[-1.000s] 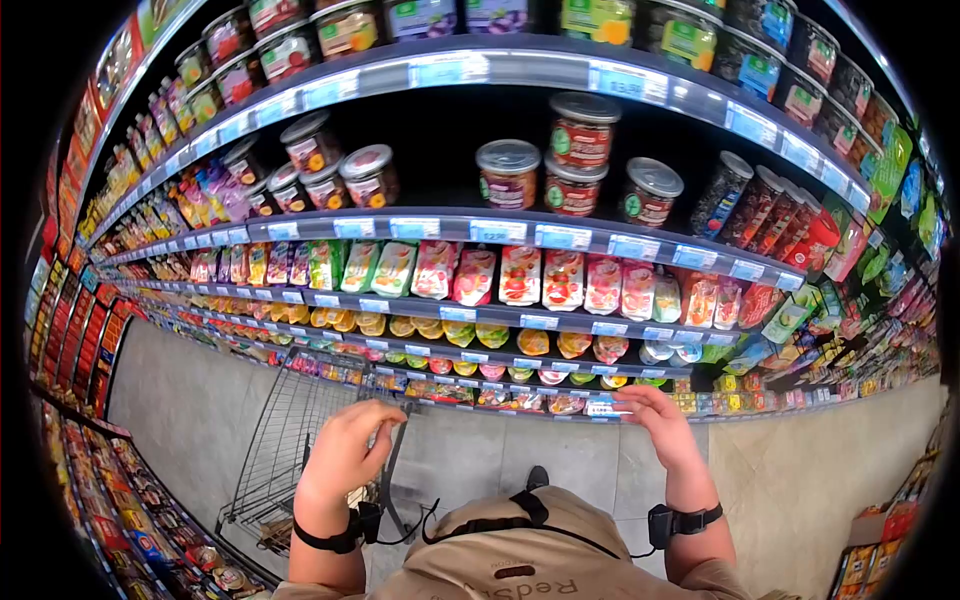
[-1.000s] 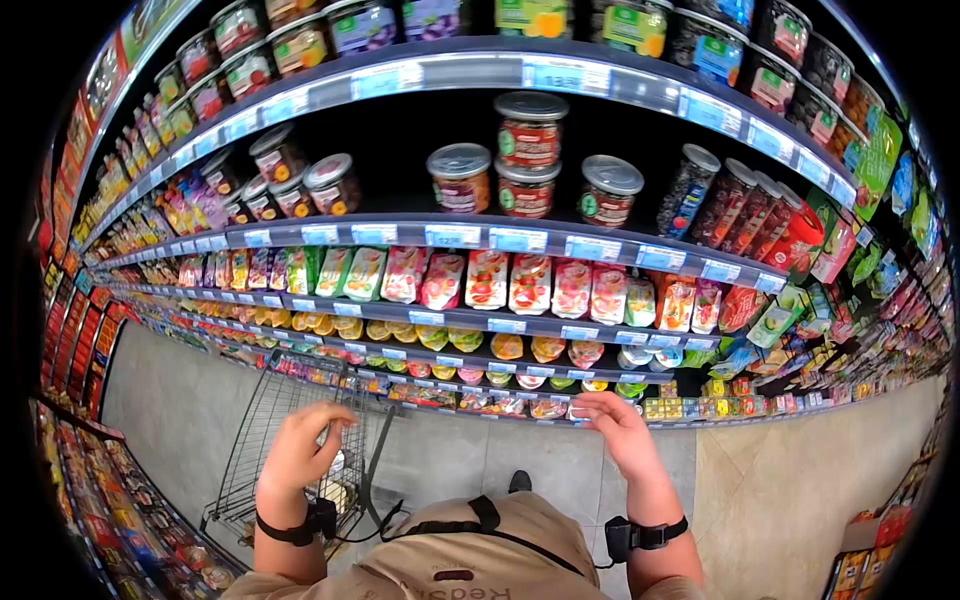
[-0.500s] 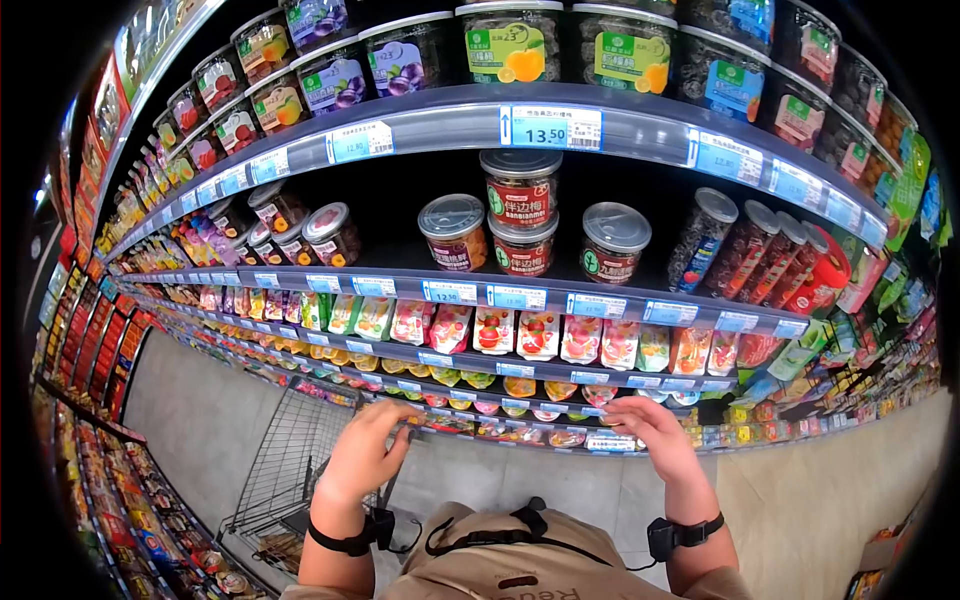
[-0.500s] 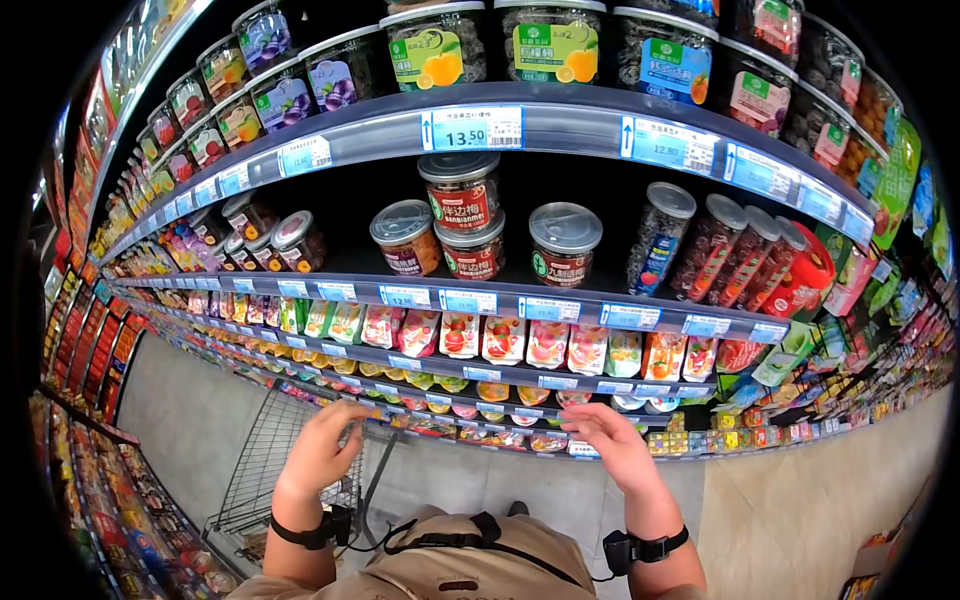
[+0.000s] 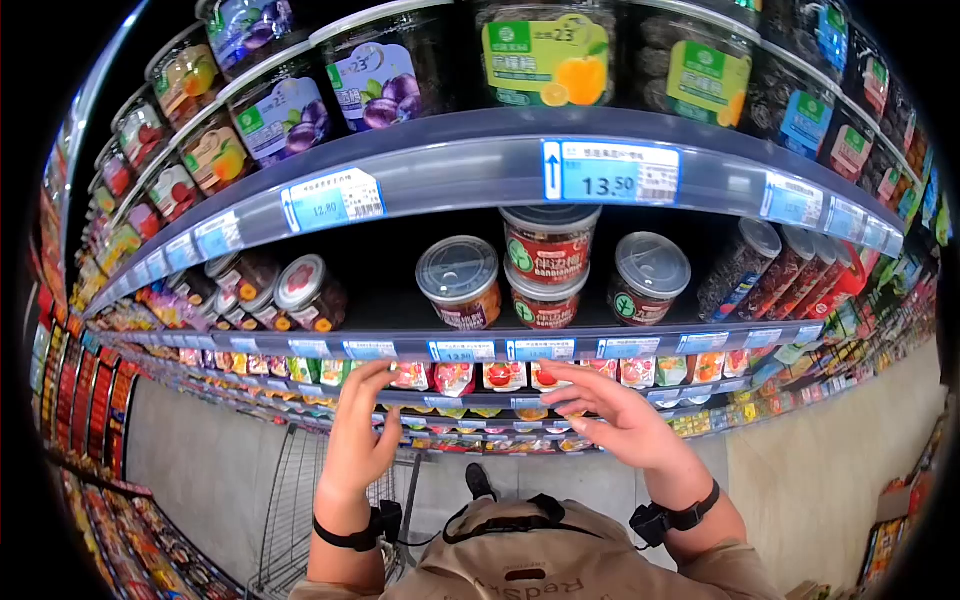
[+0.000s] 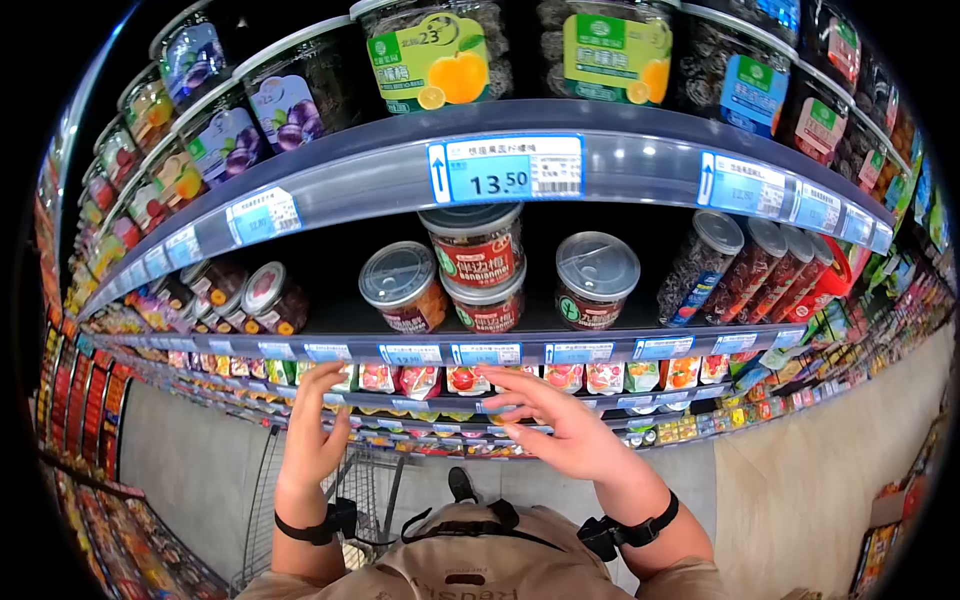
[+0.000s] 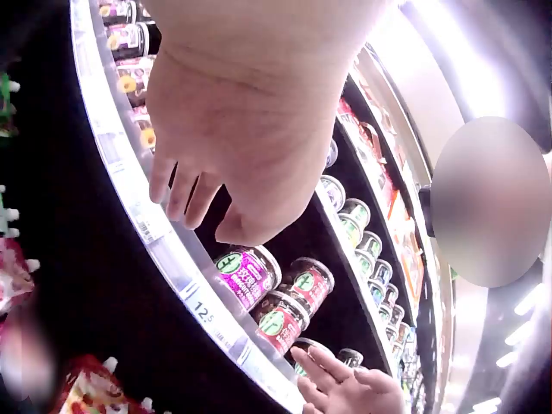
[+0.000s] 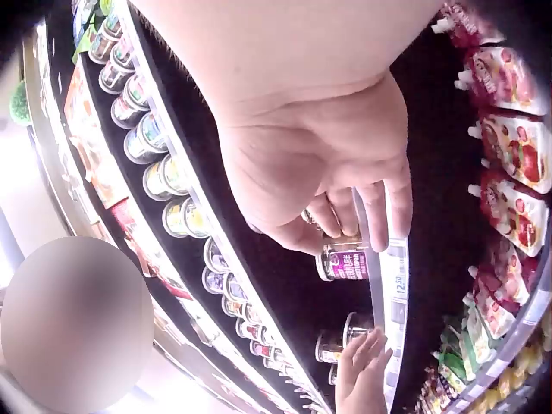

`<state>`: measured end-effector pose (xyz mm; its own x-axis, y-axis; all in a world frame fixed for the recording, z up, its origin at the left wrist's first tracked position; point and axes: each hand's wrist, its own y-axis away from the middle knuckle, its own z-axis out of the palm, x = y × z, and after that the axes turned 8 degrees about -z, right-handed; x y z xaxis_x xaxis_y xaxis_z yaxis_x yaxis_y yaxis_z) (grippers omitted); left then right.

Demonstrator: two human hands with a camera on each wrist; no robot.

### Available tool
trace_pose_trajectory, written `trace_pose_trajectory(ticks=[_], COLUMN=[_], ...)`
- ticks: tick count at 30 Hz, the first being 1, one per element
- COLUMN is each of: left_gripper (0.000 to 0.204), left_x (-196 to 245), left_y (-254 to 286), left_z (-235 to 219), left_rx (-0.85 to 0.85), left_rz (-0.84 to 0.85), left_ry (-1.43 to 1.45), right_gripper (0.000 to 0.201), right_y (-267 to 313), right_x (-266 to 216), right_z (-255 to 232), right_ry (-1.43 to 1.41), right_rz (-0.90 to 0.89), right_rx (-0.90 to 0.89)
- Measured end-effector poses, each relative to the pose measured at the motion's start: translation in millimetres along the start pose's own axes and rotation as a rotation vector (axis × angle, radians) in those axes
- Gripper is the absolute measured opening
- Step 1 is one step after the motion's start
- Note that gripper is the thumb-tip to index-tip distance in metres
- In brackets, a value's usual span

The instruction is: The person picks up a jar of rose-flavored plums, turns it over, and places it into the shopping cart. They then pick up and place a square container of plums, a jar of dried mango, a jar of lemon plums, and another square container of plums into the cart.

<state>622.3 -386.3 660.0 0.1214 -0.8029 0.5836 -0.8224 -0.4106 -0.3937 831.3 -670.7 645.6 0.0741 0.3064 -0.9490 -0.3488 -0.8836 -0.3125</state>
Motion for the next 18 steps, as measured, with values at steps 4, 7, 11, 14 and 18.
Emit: trace_pose_trajectory(ticks=[4, 7, 11, 14, 18], left_gripper=[0.047, 0.049, 0.06, 0.076, 0.093], left_x=[-8, -11, -10, -11, -7], left_y=[-52, -84, -113, -124, -135], left_z=[1, 4, 10, 19, 20], left_rx=[0.035, 0.018, -0.056, -0.148, -0.295], left_rz=[0.128, 0.171, 0.241, 0.218, 0.168], left_ry=[0.105, 0.185, 0.28, 0.309, 0.311], right_gripper=[0.073, 0.075, 0.082, 0.084, 0.079], right_y=[-31, -51, -67, -72, -78], right_x=[-3, -2, -4, -3, -8], right_z=[15, 25, 32, 35, 35], right_ry=[0.058, 0.097, 0.186, 0.185, 0.256], right_rz=[-0.087, -0.125, -0.118, -0.099, -0.096], right_rx=[0.019, 0.032, 0.01, 0.037, 0.028])
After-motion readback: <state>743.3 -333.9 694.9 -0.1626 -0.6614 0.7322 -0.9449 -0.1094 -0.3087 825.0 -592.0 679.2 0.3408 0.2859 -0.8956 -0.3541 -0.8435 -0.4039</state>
